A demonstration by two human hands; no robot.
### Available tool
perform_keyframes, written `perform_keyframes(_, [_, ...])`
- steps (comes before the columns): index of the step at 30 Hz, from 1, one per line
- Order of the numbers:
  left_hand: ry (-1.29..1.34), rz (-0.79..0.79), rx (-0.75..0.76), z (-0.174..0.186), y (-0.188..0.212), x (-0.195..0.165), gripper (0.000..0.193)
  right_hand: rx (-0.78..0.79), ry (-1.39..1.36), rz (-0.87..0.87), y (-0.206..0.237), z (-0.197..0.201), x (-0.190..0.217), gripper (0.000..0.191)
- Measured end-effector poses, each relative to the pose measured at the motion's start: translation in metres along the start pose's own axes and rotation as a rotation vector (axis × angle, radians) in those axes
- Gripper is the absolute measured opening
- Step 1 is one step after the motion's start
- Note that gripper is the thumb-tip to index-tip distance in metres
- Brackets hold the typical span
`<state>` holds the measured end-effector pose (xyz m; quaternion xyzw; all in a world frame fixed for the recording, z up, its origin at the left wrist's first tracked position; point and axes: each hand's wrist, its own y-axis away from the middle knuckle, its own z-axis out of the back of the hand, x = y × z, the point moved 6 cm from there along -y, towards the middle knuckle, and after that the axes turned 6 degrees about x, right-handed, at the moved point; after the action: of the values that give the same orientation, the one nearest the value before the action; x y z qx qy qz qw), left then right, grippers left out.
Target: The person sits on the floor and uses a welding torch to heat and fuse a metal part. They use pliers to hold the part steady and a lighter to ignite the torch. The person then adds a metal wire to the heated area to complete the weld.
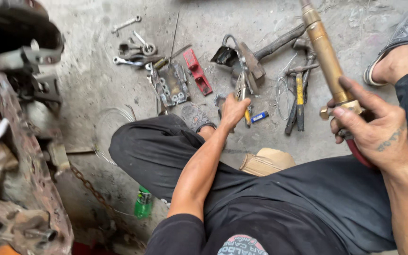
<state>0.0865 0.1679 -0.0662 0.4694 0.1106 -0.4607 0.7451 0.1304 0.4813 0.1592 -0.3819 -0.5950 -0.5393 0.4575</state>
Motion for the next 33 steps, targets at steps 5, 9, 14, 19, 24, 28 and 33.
perform_keyframes(5, [0.061, 0.031, 0.000, 0.007, -0.001, -0.001, 0.075, -0.003, -0.082, 0.132, -0.003, -0.025, 0.018, 0.051])
perform_keyframes(9, [0.088, 0.022, 0.032, 0.025, 0.016, 0.014, 0.065, 0.007, -0.248, 0.326, 0.035, -0.074, 0.040, 0.054])
perform_keyframes(14, [0.368, -0.171, -0.144, 0.071, 0.039, 0.005, 0.049, 0.068, -0.305, 0.368, 0.090, -0.135, 0.058, 0.056])
perform_keyframes(19, [0.553, -0.124, -0.080, 0.079, 0.038, -0.005, 0.035, 0.129, -0.219, 0.343, 0.104, -0.157, 0.066, 0.059])
perform_keyframes(24, [0.763, 0.040, 0.016, 0.058, 0.038, 0.040, 0.024, 0.243, -0.267, 0.343, 0.103, -0.172, 0.067, 0.060])
perform_keyframes(28, [0.941, 0.031, 0.104, 0.064, 0.031, 0.062, 0.021, 0.277, -0.319, 0.326, 0.099, -0.178, 0.065, 0.058])
perform_keyframes(33, [0.821, 0.228, 0.296, 0.040, 0.035, 0.067, 0.011, 0.278, -0.322, 0.285, 0.089, -0.175, 0.062, 0.063])
